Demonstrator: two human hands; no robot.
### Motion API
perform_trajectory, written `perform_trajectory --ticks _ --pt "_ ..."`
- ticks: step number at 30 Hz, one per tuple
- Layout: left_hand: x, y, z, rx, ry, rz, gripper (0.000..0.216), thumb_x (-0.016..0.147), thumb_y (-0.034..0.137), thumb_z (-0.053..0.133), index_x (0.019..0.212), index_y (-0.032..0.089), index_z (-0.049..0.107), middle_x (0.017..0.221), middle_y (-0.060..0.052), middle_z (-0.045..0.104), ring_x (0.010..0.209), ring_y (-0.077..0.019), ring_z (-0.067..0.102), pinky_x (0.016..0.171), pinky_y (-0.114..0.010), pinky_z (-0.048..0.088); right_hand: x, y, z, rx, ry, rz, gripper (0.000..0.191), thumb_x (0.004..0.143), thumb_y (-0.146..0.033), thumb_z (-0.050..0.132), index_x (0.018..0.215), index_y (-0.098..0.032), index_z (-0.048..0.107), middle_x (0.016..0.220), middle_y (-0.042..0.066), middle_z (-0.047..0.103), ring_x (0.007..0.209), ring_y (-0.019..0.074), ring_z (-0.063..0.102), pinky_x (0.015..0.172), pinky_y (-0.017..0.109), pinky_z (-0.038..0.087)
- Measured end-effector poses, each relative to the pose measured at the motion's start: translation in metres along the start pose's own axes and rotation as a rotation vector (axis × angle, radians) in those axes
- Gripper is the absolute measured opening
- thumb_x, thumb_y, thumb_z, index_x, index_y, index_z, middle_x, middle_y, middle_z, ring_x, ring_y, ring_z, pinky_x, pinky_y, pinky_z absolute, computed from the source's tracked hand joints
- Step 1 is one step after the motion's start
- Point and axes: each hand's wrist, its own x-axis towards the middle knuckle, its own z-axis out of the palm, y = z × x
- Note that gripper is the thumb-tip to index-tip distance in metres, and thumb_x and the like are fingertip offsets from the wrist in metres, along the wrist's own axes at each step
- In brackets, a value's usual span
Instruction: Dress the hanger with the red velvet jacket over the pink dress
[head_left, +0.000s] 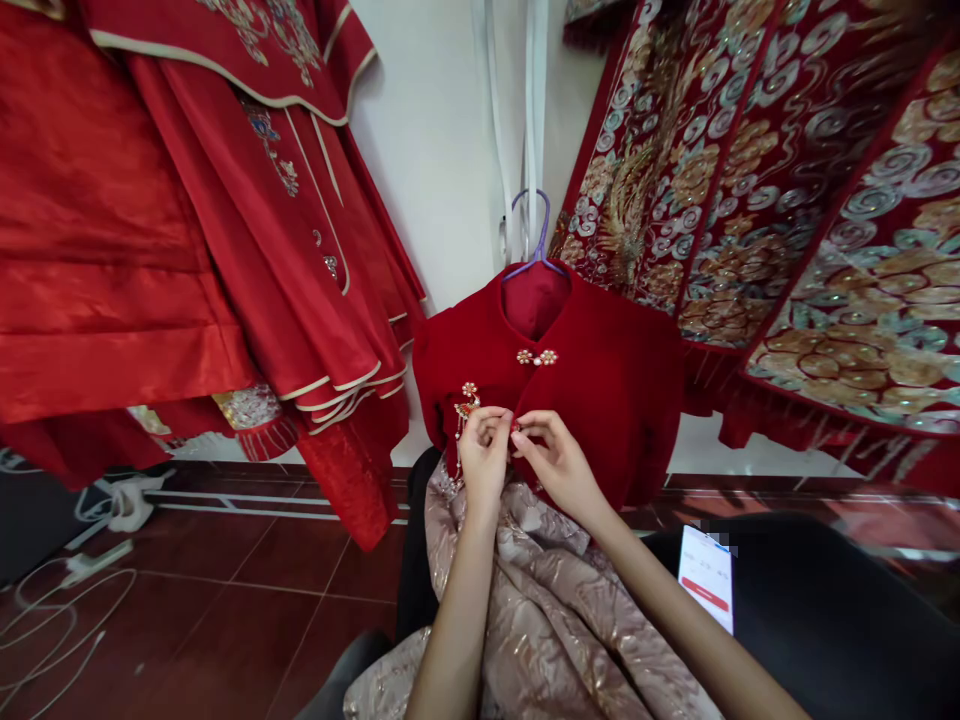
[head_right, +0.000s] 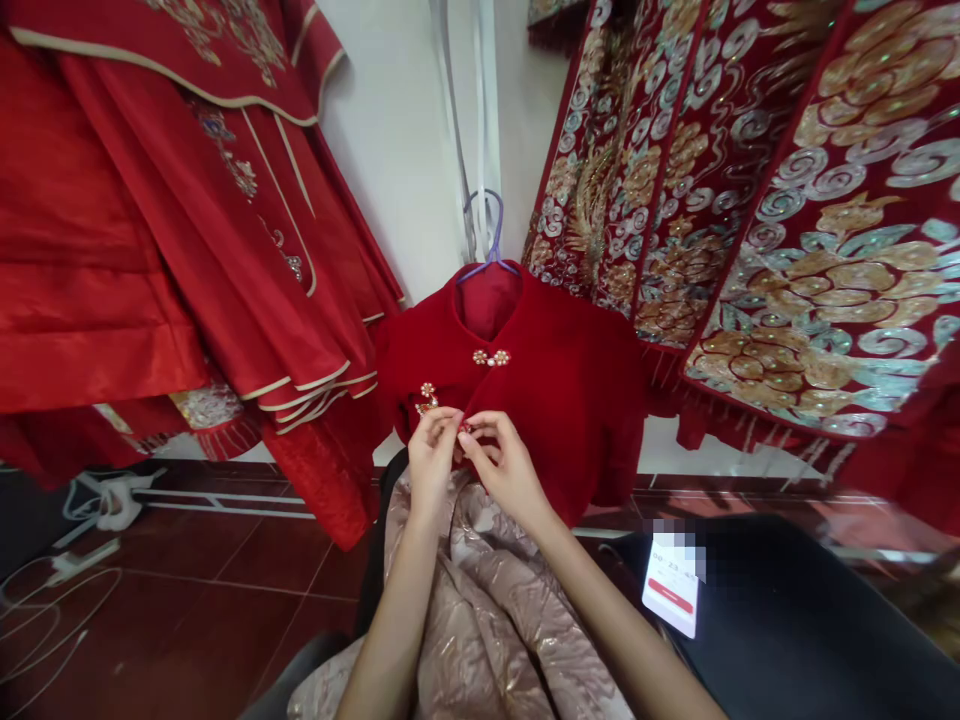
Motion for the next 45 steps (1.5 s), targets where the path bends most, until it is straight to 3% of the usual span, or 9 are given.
perform_trajectory --ticks 4,9,14,32,40,45 --pt "0.003 -0.006 -0.002 0.159 0.292 0.218 0.038 0.073 0.031 0.074 0.105 0.020 0.057 0.113 -0.008 0.057 0.093 -0.0143 0.059 0.073 -0.022 0.050 0.010 0.002 0.007 0.041 -0.011 0.020 0.023 0.082 -0.038 0.068 0.092 -0.023 0.053 0.092 0.001 0.058 0.086 0.0138 0.060 0.075 0.026 0.055" --pt "0.017 -0.012 -0.016 0.006 0.147 0.144 0.038 0.075 0.031 0.072 0.109 0.019 0.057 0.110 -0.009 0.062 0.100 -0.0170 0.062 0.090 -0.032 0.051 0.026 0.009 0.006 -0.061 0.039 0.024 0.027 0.078 -0.041 0.071 0.091 -0.021 0.059 0.086 0.003 0.062 0.082 0.0159 0.062 0.074 0.029 0.055" --pt "0.021 -0.015 -0.025 -0.083 0.078 0.062 0.035 0.074 0.026 0.072 0.106 0.017 0.062 0.112 -0.009 0.065 0.100 -0.0169 0.064 0.096 -0.034 0.049 0.042 0.009 0.004 -0.337 0.032 -0.136 0.020 0.087 -0.034 0.061 0.100 -0.021 0.068 0.097 0.005 0.065 0.085 0.0155 0.064 0.077 0.029 0.056" --pt "0.032 -0.015 -0.018 0.028 0.186 0.148 0.019 0.071 0.020 0.072 0.090 0.014 0.071 0.087 -0.007 0.072 0.079 -0.0139 0.067 0.079 -0.026 0.052 0.058 0.004 0.015 -0.466 0.049 -0.230 0.020 0.089 -0.028 0.057 0.099 -0.019 0.071 0.096 0.005 0.065 0.082 0.0144 0.065 0.077 0.028 0.057" --pt "0.034 -0.010 -0.027 0.101 0.119 0.173 0.015 0.074 0.023 0.070 0.086 0.015 0.073 0.091 -0.007 0.072 0.082 -0.0166 0.067 0.084 -0.031 0.053 0.061 0.006 0.019 -0.515 0.069 -0.262 0.020 0.089 -0.032 0.057 0.096 -0.020 0.072 0.092 0.005 0.065 0.079 0.0154 0.065 0.075 0.029 0.058" --pt "0.031 -0.015 -0.030 0.095 0.088 0.170 0.018 0.076 0.023 0.069 0.093 0.018 0.068 0.098 -0.007 0.070 0.087 -0.0152 0.066 0.086 -0.029 0.051 0.057 0.004 0.013 -0.442 0.026 -0.204 0.025 0.093 -0.034 0.050 0.102 -0.022 0.070 0.101 0.007 0.068 0.086 0.0170 0.068 0.077 0.030 0.059"
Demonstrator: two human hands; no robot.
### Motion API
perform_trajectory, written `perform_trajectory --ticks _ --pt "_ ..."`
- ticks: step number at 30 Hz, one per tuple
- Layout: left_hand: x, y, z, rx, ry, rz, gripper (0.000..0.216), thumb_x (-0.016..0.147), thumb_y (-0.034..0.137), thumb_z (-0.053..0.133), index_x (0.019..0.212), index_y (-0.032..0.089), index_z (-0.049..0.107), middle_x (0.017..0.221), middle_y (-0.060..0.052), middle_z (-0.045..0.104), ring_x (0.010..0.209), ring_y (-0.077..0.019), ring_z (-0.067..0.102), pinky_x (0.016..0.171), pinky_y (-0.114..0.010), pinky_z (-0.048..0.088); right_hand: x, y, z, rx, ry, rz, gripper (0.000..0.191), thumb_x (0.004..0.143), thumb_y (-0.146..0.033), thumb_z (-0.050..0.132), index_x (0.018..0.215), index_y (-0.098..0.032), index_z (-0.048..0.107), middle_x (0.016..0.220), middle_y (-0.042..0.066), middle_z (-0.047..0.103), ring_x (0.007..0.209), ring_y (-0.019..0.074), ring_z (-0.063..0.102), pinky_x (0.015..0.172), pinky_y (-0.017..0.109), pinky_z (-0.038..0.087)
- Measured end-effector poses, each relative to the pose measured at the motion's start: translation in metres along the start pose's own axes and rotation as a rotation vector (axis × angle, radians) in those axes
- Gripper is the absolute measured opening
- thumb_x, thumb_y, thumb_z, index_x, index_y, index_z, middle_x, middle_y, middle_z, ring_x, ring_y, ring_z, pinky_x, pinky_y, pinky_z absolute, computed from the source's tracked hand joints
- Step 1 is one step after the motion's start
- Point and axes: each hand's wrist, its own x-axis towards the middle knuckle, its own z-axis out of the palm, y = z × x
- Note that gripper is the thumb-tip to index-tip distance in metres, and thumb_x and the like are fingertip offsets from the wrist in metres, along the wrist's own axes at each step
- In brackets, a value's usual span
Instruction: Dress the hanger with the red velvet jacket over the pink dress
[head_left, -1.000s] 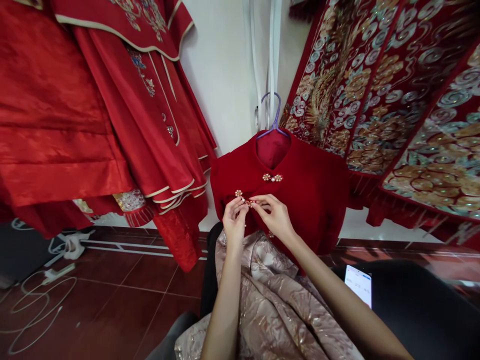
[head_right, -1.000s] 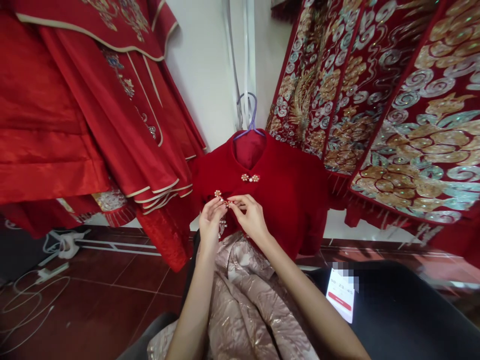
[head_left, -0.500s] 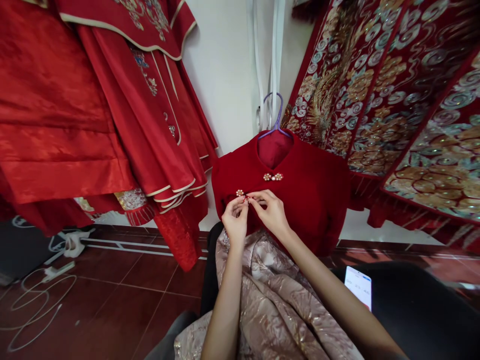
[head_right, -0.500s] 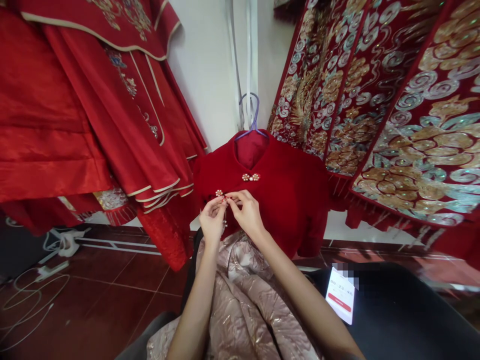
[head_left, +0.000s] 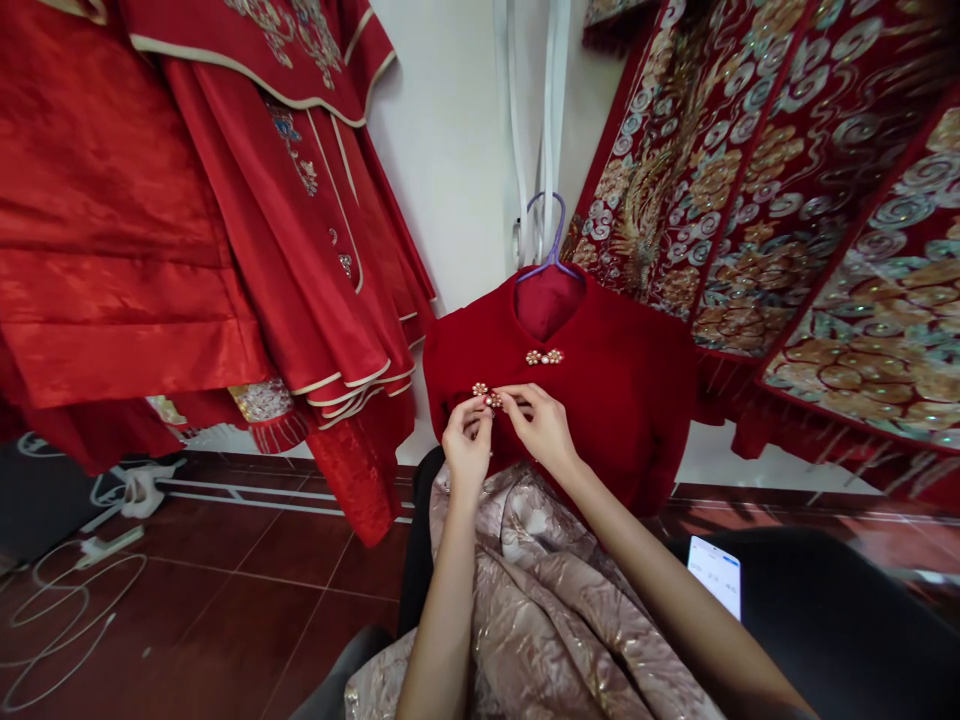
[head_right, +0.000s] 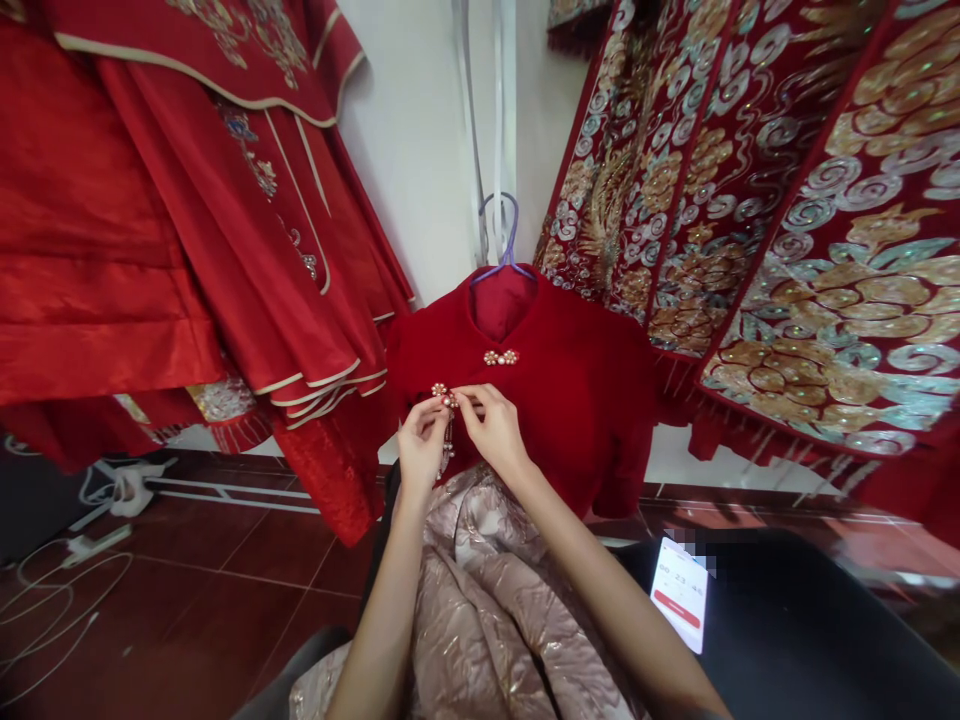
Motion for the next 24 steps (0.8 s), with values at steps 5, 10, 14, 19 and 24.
perform_trajectory --ticks 5,10,14,19,24 --pt "-0.008 -0.013 -0.013 0.135 -0.124 -0.086 0.014 0.078 0.020 0.064 0.091 0.018 0.068 0.089 -0.006 0.071 0.083 -0.0164 0.067 0.082 -0.029 0.051 -0.024 0.011 -0.019 -0.025 -0.105 0.109 0.023 0.092 -0.030 0.049 0.105 -0.021 0.066 0.103 0.006 0.070 0.088 0.0173 0.069 0.079 0.033 0.058" --pt "-0.015 -0.008 -0.029 0.443 -0.311 -0.232 0.015 0.074 0.022 0.066 0.088 0.018 0.071 0.078 -0.007 0.073 0.068 -0.0181 0.067 0.072 -0.029 0.051 -0.061 0.030 -0.020 -0.074 -0.183 0.190 0.022 0.088 -0.025 0.052 0.107 -0.018 0.062 0.094 0.006 0.066 0.083 0.0165 0.066 0.075 0.032 0.056" --pt "-0.021 -0.002 -0.036 0.337 -0.364 -0.450 0.044 0.071 0.020 0.068 0.115 0.019 0.064 0.071 -0.004 0.072 0.048 -0.0141 0.060 0.051 -0.024 0.048 -0.079 0.038 -0.015 -0.143 -0.124 0.174 0.021 0.085 -0.021 0.054 0.105 -0.018 0.061 0.098 0.008 0.063 0.088 0.0190 0.063 0.076 0.034 0.055" --pt "-0.022 0.005 -0.047 0.287 -0.347 -0.559 0.074 0.071 0.021 0.070 0.140 0.019 0.043 0.072 -0.001 0.071 0.043 -0.0112 0.055 0.043 -0.022 0.045 -0.082 0.042 -0.015 -0.181 -0.124 0.139 0.023 0.084 -0.018 0.054 0.106 -0.020 0.061 0.094 0.006 0.063 0.088 0.0196 0.060 0.083 0.039 0.051" --pt "-0.012 0.003 -0.064 0.282 -0.234 -0.526 0.086 0.069 0.017 0.073 0.146 0.025 0.035 0.072 0.004 0.065 0.047 -0.0073 0.054 0.044 -0.017 0.046 -0.083 0.042 -0.014 -0.145 -0.116 0.173 0.021 0.086 -0.021 0.053 0.104 -0.020 0.061 0.095 0.006 0.061 0.088 0.0194 0.061 0.076 0.035 0.052"
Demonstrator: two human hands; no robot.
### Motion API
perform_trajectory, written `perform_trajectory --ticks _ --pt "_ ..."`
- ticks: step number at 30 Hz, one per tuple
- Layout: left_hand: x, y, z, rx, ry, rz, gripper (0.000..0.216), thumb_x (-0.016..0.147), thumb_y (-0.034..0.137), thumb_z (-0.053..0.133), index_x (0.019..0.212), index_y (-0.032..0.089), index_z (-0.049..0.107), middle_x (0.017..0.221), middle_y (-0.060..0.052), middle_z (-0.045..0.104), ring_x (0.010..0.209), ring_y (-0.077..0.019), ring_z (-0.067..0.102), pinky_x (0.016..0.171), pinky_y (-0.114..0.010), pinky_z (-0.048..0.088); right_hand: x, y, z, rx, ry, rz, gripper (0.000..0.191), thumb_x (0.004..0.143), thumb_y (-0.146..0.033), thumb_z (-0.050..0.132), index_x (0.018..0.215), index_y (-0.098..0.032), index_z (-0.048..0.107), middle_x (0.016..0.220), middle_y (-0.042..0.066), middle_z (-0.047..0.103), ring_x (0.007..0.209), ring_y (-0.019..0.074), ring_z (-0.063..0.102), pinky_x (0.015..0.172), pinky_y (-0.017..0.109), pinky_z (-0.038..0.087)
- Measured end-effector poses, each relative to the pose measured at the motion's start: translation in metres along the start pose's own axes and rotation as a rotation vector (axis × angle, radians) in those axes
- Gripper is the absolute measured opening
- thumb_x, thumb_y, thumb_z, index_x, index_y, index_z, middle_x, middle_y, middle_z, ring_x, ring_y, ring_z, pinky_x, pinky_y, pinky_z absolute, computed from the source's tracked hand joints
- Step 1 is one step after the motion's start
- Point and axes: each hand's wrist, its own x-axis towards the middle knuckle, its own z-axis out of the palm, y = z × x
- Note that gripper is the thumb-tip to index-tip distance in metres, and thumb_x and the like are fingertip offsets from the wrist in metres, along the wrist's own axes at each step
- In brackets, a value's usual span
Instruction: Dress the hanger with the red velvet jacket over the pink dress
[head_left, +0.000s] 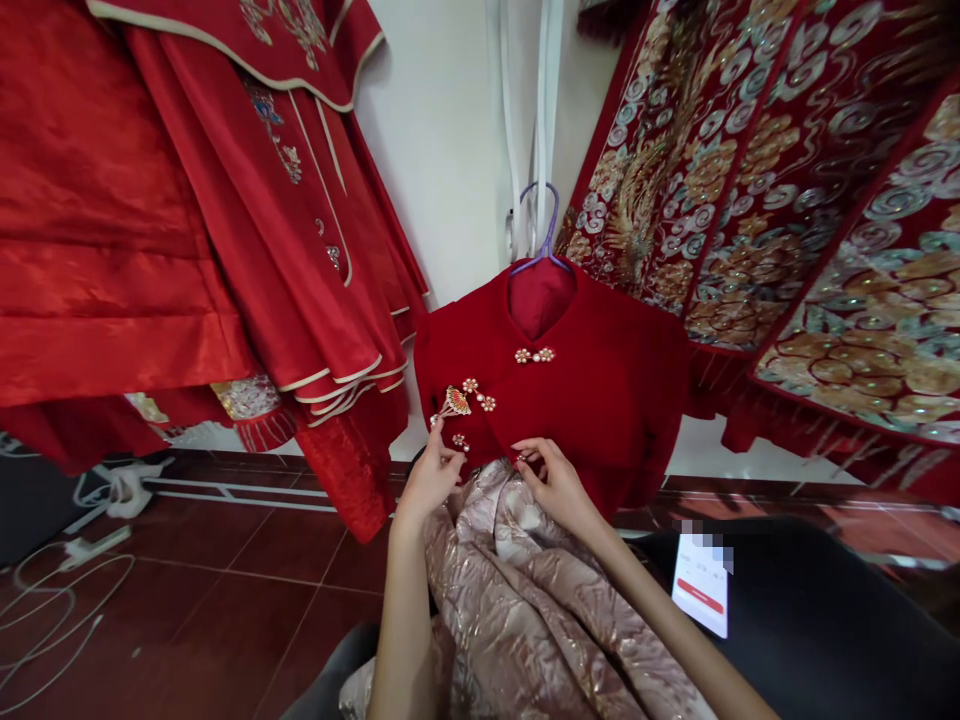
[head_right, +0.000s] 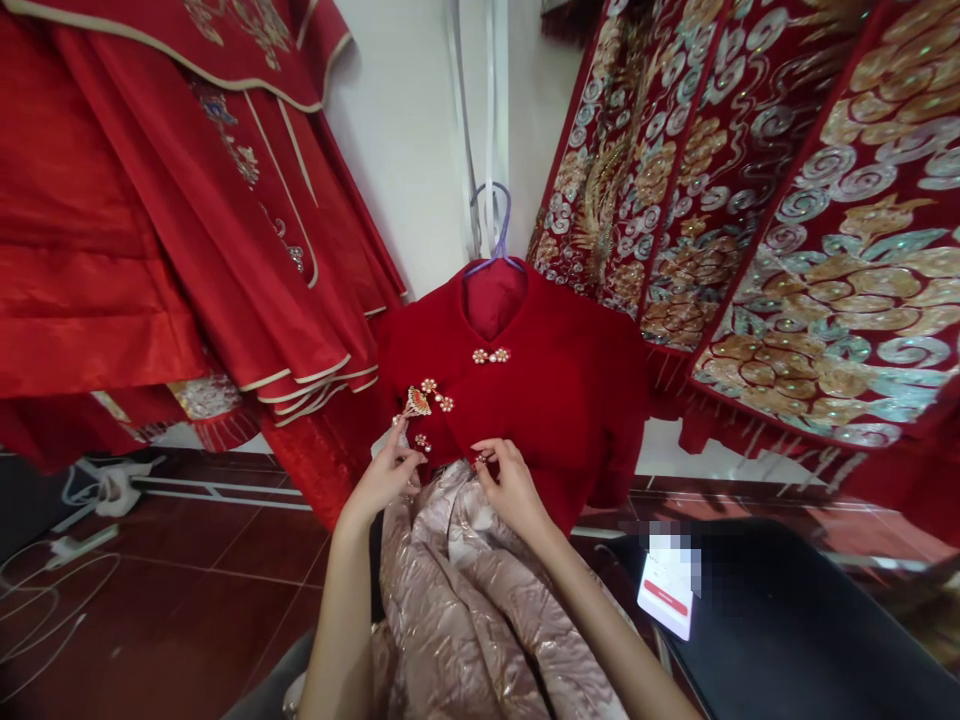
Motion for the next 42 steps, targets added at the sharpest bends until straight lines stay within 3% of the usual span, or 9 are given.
perform_trajectory --ticks 4,9,16,21,25,29,36,42 --pt "0.004 -0.005 0.000 -0.045 0.032 0.010 0.081 0.067 0.014 0.073 0.141 0.024 0.042 0.085 0.001 0.064 0.061 -0.0085 0.059 0.051 -0.018 0.051 -0.002 -0.002 0.002 0.040 0.005 0.036 0.019 0.086 -0.022 0.054 0.102 -0.020 0.062 0.096 0.007 0.059 0.086 0.0187 0.061 0.072 0.032 0.053" --pt "0.008 -0.008 0.017 -0.019 0.056 0.053 0.078 0.066 0.016 0.076 0.137 0.020 0.043 0.088 -0.003 0.066 0.068 -0.0134 0.062 0.055 -0.024 0.052 -0.003 -0.007 0.002 0.088 -0.030 0.074 0.017 0.085 -0.025 0.056 0.100 -0.020 0.062 0.097 0.006 0.058 0.084 0.0174 0.061 0.067 0.029 0.052" --pt "0.010 -0.013 0.039 0.362 0.307 0.241 0.061 0.075 0.026 0.070 0.130 0.019 0.044 0.082 -0.003 0.071 0.069 -0.0180 0.067 0.068 -0.028 0.048 -0.003 -0.013 -0.001 0.005 -0.065 0.073 0.017 0.083 -0.021 0.056 0.098 -0.020 0.063 0.087 0.005 0.060 0.079 0.0169 0.061 0.069 0.030 0.051" --pt "0.008 -0.012 0.043 0.480 0.352 0.227 0.053 0.077 0.020 0.065 0.125 0.019 0.043 0.084 -0.002 0.073 0.072 -0.0170 0.069 0.070 -0.026 0.048 -0.003 -0.009 0.001 0.040 -0.083 0.043 0.017 0.085 -0.023 0.055 0.099 -0.020 0.064 0.087 0.004 0.061 0.081 0.0166 0.061 0.071 0.029 0.050" --pt "0.013 -0.014 0.037 0.319 0.354 0.197 0.038 0.073 0.021 0.068 0.106 0.019 0.049 0.081 -0.002 0.073 0.064 -0.0145 0.069 0.065 -0.024 0.051 0.001 -0.010 0.004 0.126 -0.087 0.056 0.015 0.087 -0.025 0.055 0.096 -0.019 0.065 0.091 0.005 0.063 0.081 0.0156 0.063 0.068 0.027 0.051" --pt "0.016 -0.016 0.033 0.088 0.228 0.175 0.015 0.073 0.024 0.067 0.085 0.018 0.059 0.072 0.000 0.069 0.054 -0.0120 0.065 0.053 -0.021 0.051 0.014 -0.015 0.011 0.143 -0.053 0.014 0.013 0.088 -0.023 0.055 0.094 -0.019 0.066 0.092 0.005 0.063 0.081 0.0149 0.063 0.069 0.026 0.052" --pt "0.016 -0.013 0.036 -0.074 0.175 0.135 0.017 0.074 0.025 0.065 0.087 0.016 0.071 0.077 -0.004 0.070 0.063 -0.0146 0.067 0.050 -0.022 0.055 0.040 -0.017 0.027 0.060 -0.047 -0.008 0.014 0.085 -0.013 0.054 0.091 -0.017 0.067 0.091 0.006 0.062 0.078 0.0148 0.064 0.070 0.027 0.054" --pt "0.018 -0.018 0.037 -0.134 0.182 0.096 0.017 0.074 0.024 0.067 0.088 0.014 0.071 0.079 -0.006 0.071 0.066 -0.0148 0.067 0.051 -0.022 0.055 0.035 -0.018 0.038 0.010 0.039 -0.022 0.017 0.087 -0.014 0.052 0.094 -0.019 0.067 0.096 0.006 0.063 0.079 0.0159 0.064 0.073 0.030 0.055"
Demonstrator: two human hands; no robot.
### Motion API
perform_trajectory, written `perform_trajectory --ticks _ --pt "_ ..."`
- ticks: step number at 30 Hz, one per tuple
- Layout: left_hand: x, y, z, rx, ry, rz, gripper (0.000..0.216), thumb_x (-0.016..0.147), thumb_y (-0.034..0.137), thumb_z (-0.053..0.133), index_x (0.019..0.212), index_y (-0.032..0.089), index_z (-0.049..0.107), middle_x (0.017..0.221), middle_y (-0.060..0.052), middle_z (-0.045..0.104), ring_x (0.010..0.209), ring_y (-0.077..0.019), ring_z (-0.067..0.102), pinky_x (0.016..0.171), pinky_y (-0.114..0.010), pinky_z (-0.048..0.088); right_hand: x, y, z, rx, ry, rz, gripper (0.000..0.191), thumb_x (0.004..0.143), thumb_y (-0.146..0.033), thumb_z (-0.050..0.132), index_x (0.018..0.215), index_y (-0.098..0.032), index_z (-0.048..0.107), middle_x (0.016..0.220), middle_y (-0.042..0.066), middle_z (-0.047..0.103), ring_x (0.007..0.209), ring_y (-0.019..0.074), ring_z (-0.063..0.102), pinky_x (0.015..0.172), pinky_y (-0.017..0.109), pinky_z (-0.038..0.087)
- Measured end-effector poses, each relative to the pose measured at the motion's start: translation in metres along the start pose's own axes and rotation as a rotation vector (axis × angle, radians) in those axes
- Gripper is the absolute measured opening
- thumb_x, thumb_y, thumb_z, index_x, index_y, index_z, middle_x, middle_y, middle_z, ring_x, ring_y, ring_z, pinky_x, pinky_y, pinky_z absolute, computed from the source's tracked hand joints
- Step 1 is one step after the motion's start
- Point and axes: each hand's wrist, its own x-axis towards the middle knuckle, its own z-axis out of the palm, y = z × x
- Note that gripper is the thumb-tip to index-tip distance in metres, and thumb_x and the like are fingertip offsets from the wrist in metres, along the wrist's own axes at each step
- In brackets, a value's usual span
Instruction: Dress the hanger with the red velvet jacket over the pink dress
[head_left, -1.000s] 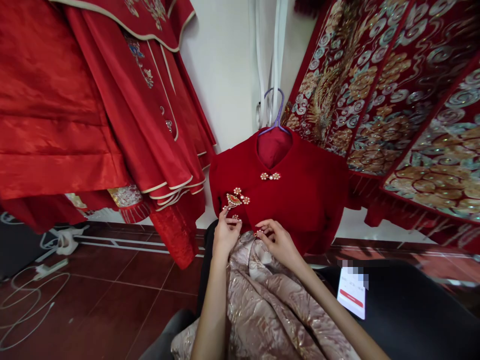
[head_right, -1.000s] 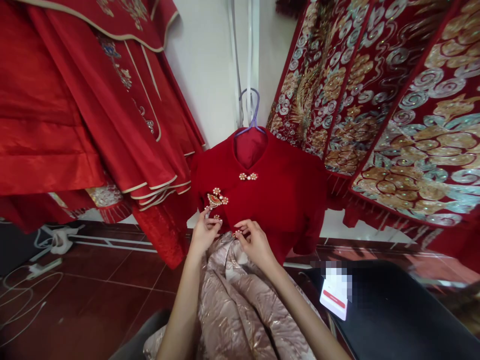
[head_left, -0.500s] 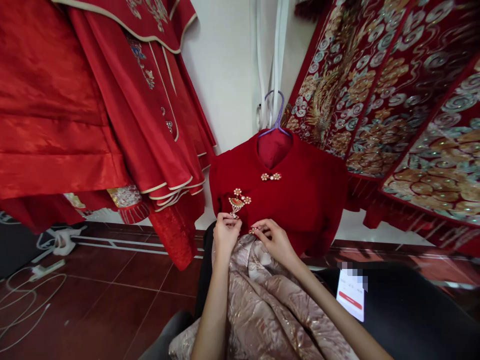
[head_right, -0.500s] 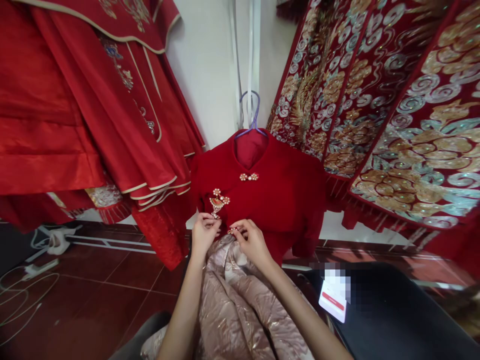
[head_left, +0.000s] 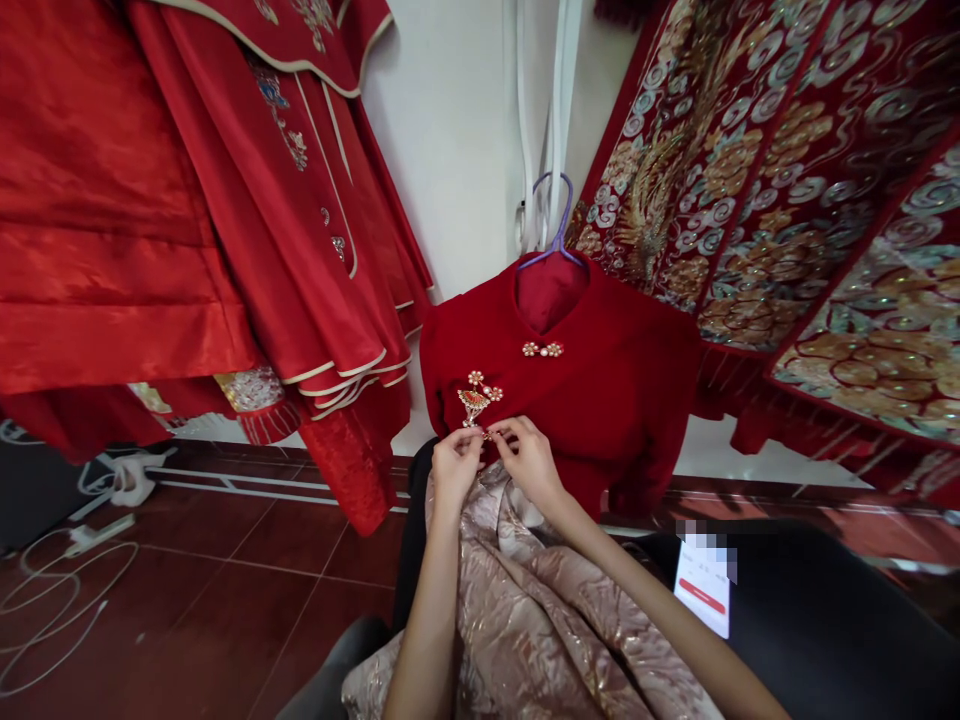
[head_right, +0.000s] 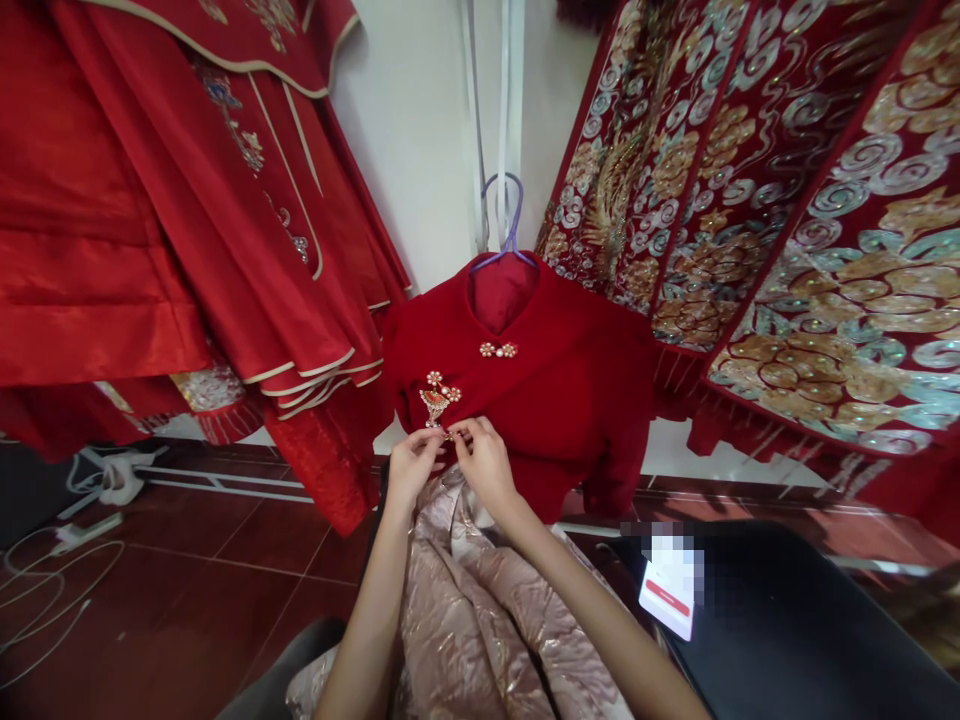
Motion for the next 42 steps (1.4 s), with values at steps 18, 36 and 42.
perform_trajectory --ticks 18,36,42 --pt "0.005 -0.009 -0.008 0.262 0.012 0.181 0.015 0.072 0.017 0.069 0.085 0.013 0.075 0.082 -0.009 0.076 0.075 -0.0181 0.072 0.076 -0.028 0.056 -0.006 0.003 0.013 0.013 0.091 -0.033 0.015 0.088 -0.021 0.054 0.094 -0.020 0.068 0.095 0.005 0.064 0.079 0.0162 0.064 0.071 0.029 0.057" --pt "-0.003 0.013 -0.026 0.437 -0.071 0.321 0.017 0.077 0.017 0.059 0.086 0.022 0.073 0.089 -0.003 0.074 0.070 -0.0134 0.066 0.069 -0.024 0.050 -0.032 -0.003 -0.043 0.104 -0.062 0.093 0.017 0.087 -0.026 0.054 0.098 -0.020 0.066 0.096 0.007 0.066 0.078 0.0158 0.066 0.061 0.025 0.058" --pt "-0.013 0.017 -0.016 0.630 -0.088 0.374 0.021 0.077 0.016 0.062 0.095 0.023 0.070 0.090 -0.003 0.073 0.072 -0.0149 0.066 0.069 -0.025 0.048 -0.039 0.001 -0.043 0.214 -0.130 0.080 0.023 0.090 -0.027 0.053 0.108 -0.021 0.064 0.112 0.008 0.067 0.104 0.0193 0.065 0.083 0.033 0.059"
